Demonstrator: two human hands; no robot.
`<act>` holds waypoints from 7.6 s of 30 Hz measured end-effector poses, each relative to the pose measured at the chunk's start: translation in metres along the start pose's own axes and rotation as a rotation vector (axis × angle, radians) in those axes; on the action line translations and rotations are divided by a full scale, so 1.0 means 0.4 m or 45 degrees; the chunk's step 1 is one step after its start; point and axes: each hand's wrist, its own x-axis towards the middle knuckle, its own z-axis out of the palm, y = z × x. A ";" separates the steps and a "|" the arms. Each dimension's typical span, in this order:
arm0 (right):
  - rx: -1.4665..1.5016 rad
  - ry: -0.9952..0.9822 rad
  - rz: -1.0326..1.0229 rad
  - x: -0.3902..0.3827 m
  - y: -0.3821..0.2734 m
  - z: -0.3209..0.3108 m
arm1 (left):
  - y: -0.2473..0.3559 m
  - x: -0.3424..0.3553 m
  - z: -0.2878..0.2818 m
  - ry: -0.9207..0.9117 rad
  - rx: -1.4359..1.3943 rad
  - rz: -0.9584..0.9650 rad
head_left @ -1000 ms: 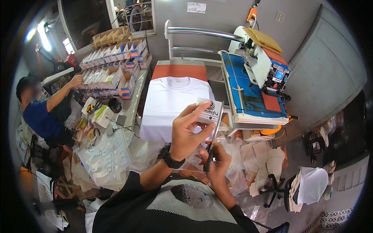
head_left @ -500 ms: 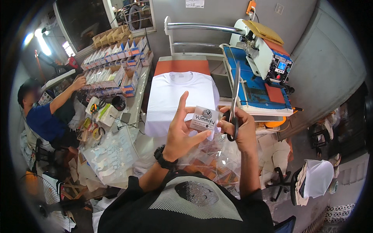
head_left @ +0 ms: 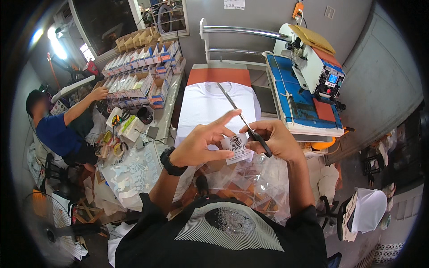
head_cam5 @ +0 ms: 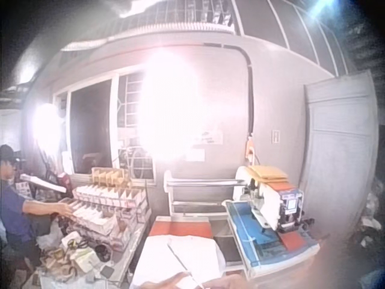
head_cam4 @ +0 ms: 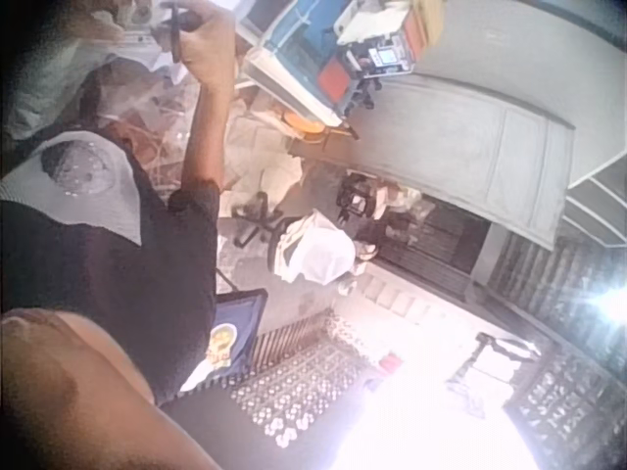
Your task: The person uses scissors to cut a small square of film, places it on a white t-shirt on a heat press, and then aligns a larger printed design on the same shirt before moving the shirt aside.
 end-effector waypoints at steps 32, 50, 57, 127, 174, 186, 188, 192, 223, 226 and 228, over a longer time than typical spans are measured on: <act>-0.283 0.699 -0.447 -0.119 0.128 0.296 | -0.002 0.056 0.142 1.102 0.019 0.668; -0.396 0.774 -0.455 -0.134 0.122 0.281 | 0.005 0.068 0.162 1.089 0.068 0.621; -0.383 0.769 -0.467 -0.141 0.123 0.280 | 0.002 0.070 0.167 1.087 0.083 0.612; -0.148 0.675 -0.401 -0.133 0.138 0.294 | -0.004 0.063 0.166 1.007 -0.036 0.672; 0.166 0.892 -0.229 -0.126 0.166 0.285 | -0.064 0.100 0.182 0.941 -0.003 0.607; -0.012 0.674 0.827 -0.176 0.565 0.227 | -0.406 -0.032 0.074 1.082 -0.106 -0.279; 0.040 0.502 0.919 -0.156 0.562 0.247 | -0.584 -0.137 0.047 0.989 0.236 -0.660; 0.172 0.211 0.744 -0.029 0.618 0.290 | -0.828 -0.374 0.077 1.221 0.095 -0.722; 0.242 -0.284 0.548 0.667 0.623 0.298 | -0.628 -0.100 -0.423 0.972 -0.297 -0.798; 0.295 -0.005 0.437 0.655 0.660 0.205 | -0.660 0.035 -0.408 0.942 0.109 -0.695; 0.274 0.058 0.343 0.680 0.659 0.134 | -0.669 0.111 -0.406 0.916 0.159 -0.663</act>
